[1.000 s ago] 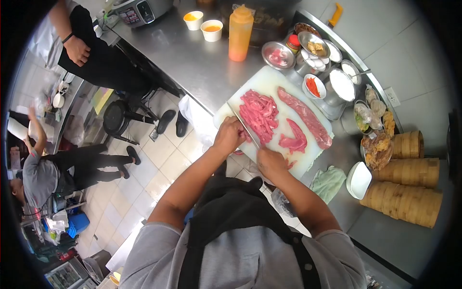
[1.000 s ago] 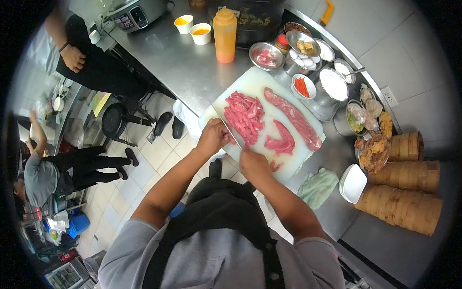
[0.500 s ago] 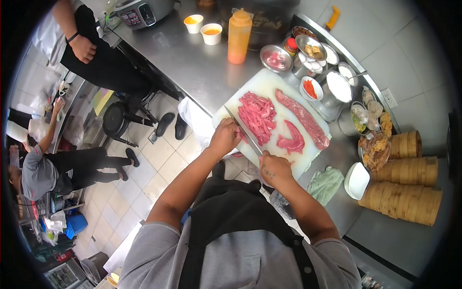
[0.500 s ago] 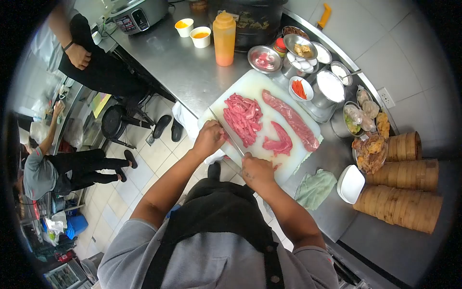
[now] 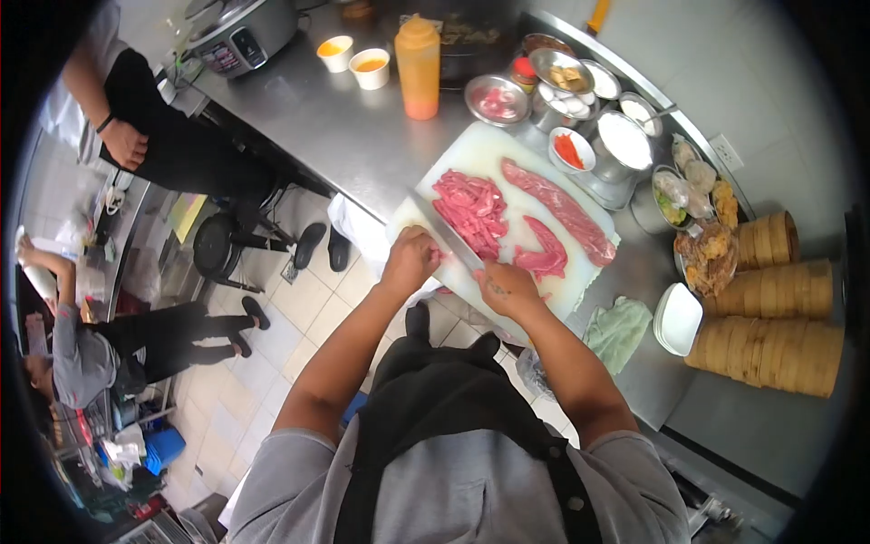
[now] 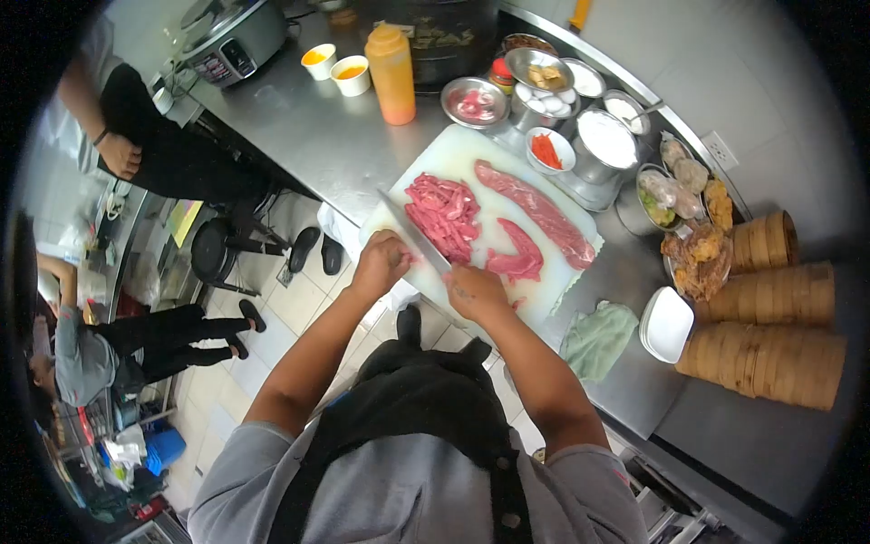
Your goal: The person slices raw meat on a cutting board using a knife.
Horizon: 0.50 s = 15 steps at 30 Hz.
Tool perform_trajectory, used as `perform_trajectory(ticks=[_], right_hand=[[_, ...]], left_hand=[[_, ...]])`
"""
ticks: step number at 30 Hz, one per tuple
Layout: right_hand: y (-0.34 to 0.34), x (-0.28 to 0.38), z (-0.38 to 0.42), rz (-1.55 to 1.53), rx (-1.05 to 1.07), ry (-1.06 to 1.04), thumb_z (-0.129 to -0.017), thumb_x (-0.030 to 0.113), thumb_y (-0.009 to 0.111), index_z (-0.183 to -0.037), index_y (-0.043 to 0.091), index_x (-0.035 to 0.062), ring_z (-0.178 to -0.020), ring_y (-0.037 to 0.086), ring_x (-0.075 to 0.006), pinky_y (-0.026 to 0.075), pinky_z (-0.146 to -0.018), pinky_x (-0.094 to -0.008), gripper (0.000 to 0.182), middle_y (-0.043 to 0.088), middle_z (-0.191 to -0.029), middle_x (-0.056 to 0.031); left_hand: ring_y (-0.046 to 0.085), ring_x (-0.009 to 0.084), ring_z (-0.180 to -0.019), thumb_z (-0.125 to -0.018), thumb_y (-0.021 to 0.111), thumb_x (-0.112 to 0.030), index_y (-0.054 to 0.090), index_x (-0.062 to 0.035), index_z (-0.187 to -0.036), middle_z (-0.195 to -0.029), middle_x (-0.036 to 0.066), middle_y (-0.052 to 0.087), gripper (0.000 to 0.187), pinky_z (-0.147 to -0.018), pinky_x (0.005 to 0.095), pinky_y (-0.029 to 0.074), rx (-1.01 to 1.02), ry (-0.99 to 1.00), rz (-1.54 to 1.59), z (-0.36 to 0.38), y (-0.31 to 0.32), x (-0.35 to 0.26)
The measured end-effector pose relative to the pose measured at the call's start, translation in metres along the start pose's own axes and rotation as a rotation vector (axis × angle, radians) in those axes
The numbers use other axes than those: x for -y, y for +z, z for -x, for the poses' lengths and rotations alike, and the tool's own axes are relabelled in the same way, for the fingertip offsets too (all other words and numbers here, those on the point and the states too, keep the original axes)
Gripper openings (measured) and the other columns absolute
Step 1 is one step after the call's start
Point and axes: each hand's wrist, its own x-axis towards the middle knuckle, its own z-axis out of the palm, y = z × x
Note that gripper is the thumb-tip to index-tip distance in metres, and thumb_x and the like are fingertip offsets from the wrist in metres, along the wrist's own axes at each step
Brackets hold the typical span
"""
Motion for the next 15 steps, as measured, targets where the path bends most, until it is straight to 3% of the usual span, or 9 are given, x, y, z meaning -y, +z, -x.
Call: perform_trajectory(ticks=[2,5,7,9,11,12,13,15], right_hand=[[-0.004,-0.002,0.018,0.033,-0.022,0.065,-0.097,0.026,0.05,-0.097,0.063,0.0012,-0.082,0.07,-0.0401,0.053,-0.073,-0.0536,0.028,0.07,-0.084,-0.0216],[0.0,0.006,0.034,0.05,-0.065,0.138,-0.096,0.023,0.049,-0.097,0.064,0.0019,-0.082,0.071,-0.0373,0.053,-0.074,-0.0517,0.027,0.071,-0.085,-0.0212],[0.013,0.009,0.038,0.149,-0.064,0.11,-0.087,0.016,0.053,-0.095,0.067,0.0025,-0.08,0.072,-0.0337,0.055,-0.072,-0.0481,0.021,0.072,-0.086,-0.0202],[0.023,0.016,0.043,0.111,-0.124,0.03,-0.085,0.015,0.055,-0.093,0.068,0.0034,-0.078,0.072,-0.0331,0.055,-0.071,-0.0475,0.02,0.072,-0.085,-0.0193],[0.041,0.019,0.048,0.058,-0.233,-0.08,-0.078,0.015,0.059,-0.082,0.069,0.0059,-0.073,0.071,-0.0319,0.055,-0.066,-0.0459,0.014,0.071,-0.08,-0.0163],[0.051,0.018,0.049,0.042,-0.297,-0.098,-0.074,0.016,0.061,-0.073,0.069,0.0076,-0.069,0.07,-0.0312,0.055,-0.063,-0.0448,0.011,0.07,-0.075,-0.0141],[0.046,0.023,0.055,0.063,-0.394,-0.179,-0.072,0.015,0.062,-0.073,0.069,0.0082,-0.068,0.07,-0.0307,0.055,-0.062,-0.0441,0.009,0.07,-0.074,-0.013],[0.048,0.02,0.06,0.058,-0.377,-0.197,-0.072,0.015,0.062,-0.072,0.068,0.0081,-0.068,0.07,-0.0307,0.055,-0.062,-0.0437,0.009,0.07,-0.073,-0.0131]], left_hand=[[0.062,0.034,-0.083,-0.071,0.074,0.0,0.067,-0.0025,-0.081,-0.084,0.013,0.065,0.012,-0.078,0.0418,0.051,0.022,0.027,-0.022,-0.005,0.003,-0.003],[0.064,0.0339,-0.081,-0.073,0.072,0.0,0.07,-0.0033,-0.086,-0.086,0.013,0.067,0.013,-0.076,0.0415,0.051,-0.152,0.151,-0.074,-0.037,0.004,-0.05],[0.065,0.0343,-0.083,-0.074,0.071,0.001,0.07,-0.0031,-0.09,-0.087,0.014,0.068,0.016,-0.075,0.0419,0.051,-0.028,0.355,0.11,-0.065,0.024,-0.088],[0.065,0.0355,-0.087,-0.076,0.069,-0.003,0.07,-0.0038,-0.093,-0.09,0.015,0.069,0.016,-0.077,0.0425,0.053,0.217,0.343,0.162,-0.079,0.055,-0.12],[0.067,0.0368,-0.091,-0.079,0.068,-0.011,0.071,-0.0056,-0.097,-0.094,0.017,0.069,0.019,-0.082,0.0438,0.054,0.506,0.329,-0.13,-0.086,0.103,-0.124],[0.067,0.0368,-0.091,-0.079,0.068,-0.011,0.071,-0.0056,-0.097,-0.094,0.017,0.069,0.019,-0.082,0.0438,0.054,0.499,0.341,-0.136,-0.088,0.119,-0.125],[0.068,0.0367,-0.091,-0.079,0.068,-0.015,0.071,-0.0058,-0.097,-0.095,0.019,0.07,0.021,-0.083,0.0441,0.054,0.587,0.3,-0.24,-0.087,0.131,-0.126],[0.069,0.0366,-0.092,-0.078,0.068,-0.018,0.071,-0.0061,-0.098,-0.097,0.02,0.07,0.023,-0.084,0.0444,0.055,0.665,0.257,-0.35,-0.083,0.147,-0.119]])
